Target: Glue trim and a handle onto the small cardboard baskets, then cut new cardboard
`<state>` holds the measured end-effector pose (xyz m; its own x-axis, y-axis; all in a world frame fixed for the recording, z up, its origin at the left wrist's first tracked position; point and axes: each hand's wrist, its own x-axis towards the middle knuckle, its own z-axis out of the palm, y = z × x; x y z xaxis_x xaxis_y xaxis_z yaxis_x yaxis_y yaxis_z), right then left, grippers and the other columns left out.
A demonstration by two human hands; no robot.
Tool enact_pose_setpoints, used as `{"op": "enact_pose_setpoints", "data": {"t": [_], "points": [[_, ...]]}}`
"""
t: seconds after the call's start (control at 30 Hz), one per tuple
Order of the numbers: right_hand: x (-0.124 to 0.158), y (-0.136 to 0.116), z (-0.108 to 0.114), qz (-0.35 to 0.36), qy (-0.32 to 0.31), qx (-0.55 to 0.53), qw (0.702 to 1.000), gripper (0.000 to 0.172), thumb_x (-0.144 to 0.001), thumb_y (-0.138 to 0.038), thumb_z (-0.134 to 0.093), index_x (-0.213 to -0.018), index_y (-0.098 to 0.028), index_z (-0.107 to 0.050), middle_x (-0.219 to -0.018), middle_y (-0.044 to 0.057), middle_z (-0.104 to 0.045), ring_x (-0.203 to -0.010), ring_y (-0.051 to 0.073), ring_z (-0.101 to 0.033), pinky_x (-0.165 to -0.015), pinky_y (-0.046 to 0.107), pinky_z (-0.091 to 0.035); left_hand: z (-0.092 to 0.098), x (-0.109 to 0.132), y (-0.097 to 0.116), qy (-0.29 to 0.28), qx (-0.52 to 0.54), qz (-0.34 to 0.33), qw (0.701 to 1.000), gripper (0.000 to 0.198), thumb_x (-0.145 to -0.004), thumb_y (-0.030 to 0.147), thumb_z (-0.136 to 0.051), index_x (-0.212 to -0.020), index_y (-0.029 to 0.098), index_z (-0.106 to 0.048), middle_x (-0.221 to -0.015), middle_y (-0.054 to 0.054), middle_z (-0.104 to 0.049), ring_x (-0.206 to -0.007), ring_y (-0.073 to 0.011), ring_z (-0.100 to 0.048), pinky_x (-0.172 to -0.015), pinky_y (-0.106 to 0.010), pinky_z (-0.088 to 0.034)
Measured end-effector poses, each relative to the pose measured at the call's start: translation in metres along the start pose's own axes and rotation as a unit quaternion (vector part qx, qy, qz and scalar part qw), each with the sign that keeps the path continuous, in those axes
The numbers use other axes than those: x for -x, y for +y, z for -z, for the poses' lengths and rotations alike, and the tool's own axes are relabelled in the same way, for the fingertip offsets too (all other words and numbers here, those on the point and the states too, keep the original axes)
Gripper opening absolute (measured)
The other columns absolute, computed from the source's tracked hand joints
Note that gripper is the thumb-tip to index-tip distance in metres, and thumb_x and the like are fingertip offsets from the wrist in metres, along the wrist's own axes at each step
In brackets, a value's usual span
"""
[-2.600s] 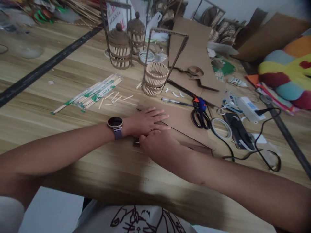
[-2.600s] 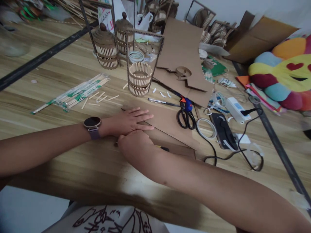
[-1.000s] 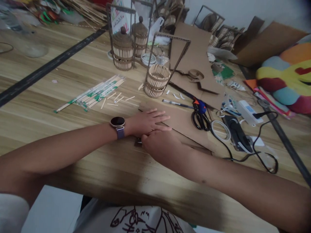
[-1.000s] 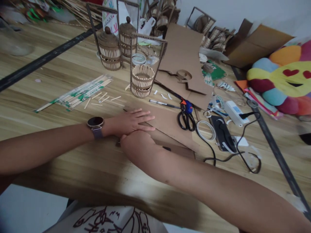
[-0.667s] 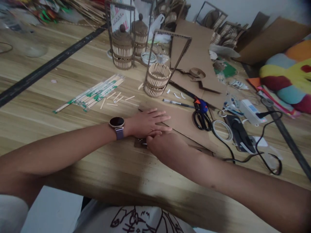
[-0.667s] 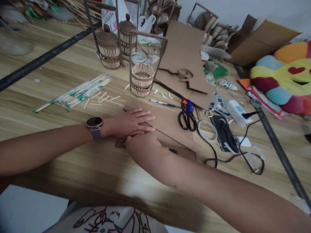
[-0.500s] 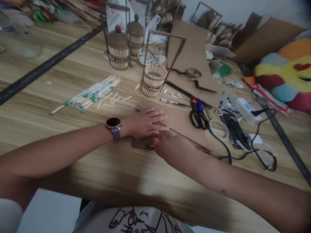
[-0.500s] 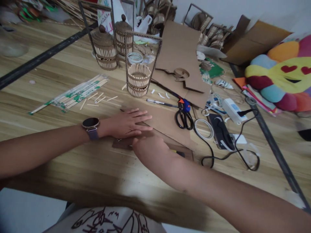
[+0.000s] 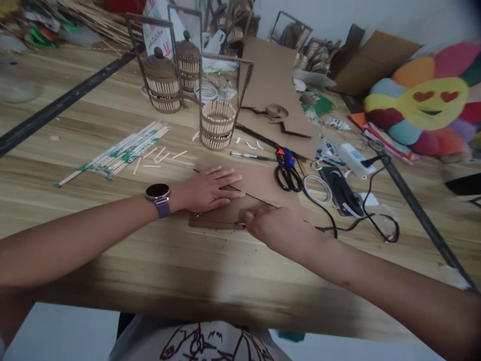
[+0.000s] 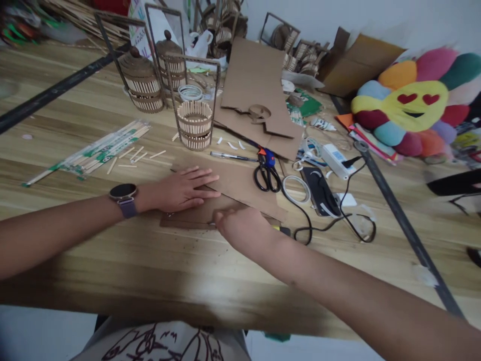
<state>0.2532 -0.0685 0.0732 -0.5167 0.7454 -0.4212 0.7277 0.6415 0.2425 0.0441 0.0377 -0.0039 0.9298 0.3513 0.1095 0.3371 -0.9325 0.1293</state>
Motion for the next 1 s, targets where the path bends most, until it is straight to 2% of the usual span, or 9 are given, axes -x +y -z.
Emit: {"op": "enact_pose_setpoints", "data": {"t": [0.1,0.3,0.53,0.63,0.7,0.8,0.9,1.0], "points": [[0.002,0.007,-0.008,0.006,0.022,-0.024,0.999,0.014,-0.097,-0.015,-0.052,-0.102,-0.018,-0.065,-0.088,0.008,-0.077,-0.073,0.02,-0.074,-0.047,0.024,-0.03,-0.002,0.0,-0.001,0.004,-0.003,-0.003,1.0,0.042,-0.106,0.041,-0.037,-0.145,0.035,-0.05,-0.163,-0.009,-0.032,-0.151,-0.0311,-0.025,-0.12,-0.054,-0.021],[0.023,0.023,-0.016,-0.014,-0.024,-0.013,1.0,0.017,-0.101,-0.019,-0.048,-0.106,-0.017,-0.064,-0.096,0.011,-0.077,-0.076,0.024,-0.074,-0.047,0.026,-0.027,-0.003,0.0,-0.003,-0.008,-0.016,-0.005,1.0,0.043,-0.106,0.04,-0.037,-0.148,0.034,-0.047,-0.164,-0.01,-0.028,-0.151,-0.0324,-0.024,-0.12,-0.054,-0.021],[0.061,0.058,-0.034,-0.058,-0.08,-0.017,0.995,0.023,-0.103,-0.031,-0.047,-0.107,-0.017,-0.064,-0.086,0.011,-0.076,-0.072,0.023,-0.073,-0.049,0.025,-0.028,-0.007,0.002,-0.005,0.014,-0.022,-0.013,1.0,0.043,-0.106,0.038,-0.04,-0.148,0.035,-0.047,-0.164,-0.008,-0.029,-0.151,-0.0303,-0.025,-0.12,-0.054,-0.022],[0.071,0.074,-0.034,-0.068,-0.071,-0.033,0.995,0.027,-0.104,-0.035,-0.045,-0.115,-0.018,-0.063,-0.096,0.01,-0.075,-0.075,0.023,-0.072,-0.051,0.026,-0.028,-0.007,0.001,-0.007,0.013,-0.025,-0.011,1.0,0.042,-0.106,0.036,-0.039,-0.147,0.033,-0.048,-0.164,-0.009,-0.029,-0.151,-0.03,-0.026,-0.12,-0.053,-0.023],[0.068,0.08,-0.031,-0.089,-0.031,-0.049,0.994,0.03,-0.105,-0.037,-0.042,-0.118,-0.019,-0.061,-0.105,0.01,-0.073,-0.079,0.023,-0.071,-0.052,0.027,-0.029,-0.004,0.0,-0.006,0.013,-0.028,-0.015,0.999,0.041,-0.105,0.035,-0.041,-0.146,0.032,-0.05,-0.163,-0.009,-0.031,-0.15,-0.0293,-0.027,-0.12,-0.053,-0.024],[0.049,0.083,-0.027,-0.113,0.033,-0.081,0.99,0.034,-0.104,-0.041,-0.041,-0.113,-0.017,-0.063,-0.113,0.013,-0.068,-0.083,0.023,-0.068,-0.057,0.028,-0.034,0.005,-0.001,0.005,0.035,-0.038,-0.029,0.998,0.039,-0.105,0.037,-0.042,-0.138,0.027,-0.059,-0.161,-0.011,-0.036,-0.148,-0.0303,-0.031,-0.119,-0.053,-0.026],[0.022,0.083,-0.026,-0.078,0.061,-0.138,0.985,0.034,-0.103,-0.041,-0.044,-0.115,-0.016,-0.063,-0.111,0.013,-0.069,-0.092,0.025,-0.067,-0.066,0.029,-0.039,0.014,0.003,0.029,0.062,-0.051,-0.047,0.996,0.04,-0.103,0.044,-0.044,-0.124,0.02,-0.068,-0.15,-0.016,-0.05,-0.14,-0.0327,-0.043,-0.114,-0.052,-0.034],[-0.003,0.084,-0.024,-0.041,0.061,-0.201,0.977,0.03,-0.102,-0.038,-0.051,-0.12,-0.017,-0.062,-0.112,0.011,-0.072,-0.098,0.025,-0.067,-0.073,0.028,-0.043,0.016,0.011,0.053,0.054,-0.074,-0.06,0.994,0.043,-0.097,0.049,-0.055,-0.122,0.016,-0.066,-0.128,-0.017,-0.065,-0.122,-0.0325,-0.057,-0.102,-0.048,-0.045]]}}
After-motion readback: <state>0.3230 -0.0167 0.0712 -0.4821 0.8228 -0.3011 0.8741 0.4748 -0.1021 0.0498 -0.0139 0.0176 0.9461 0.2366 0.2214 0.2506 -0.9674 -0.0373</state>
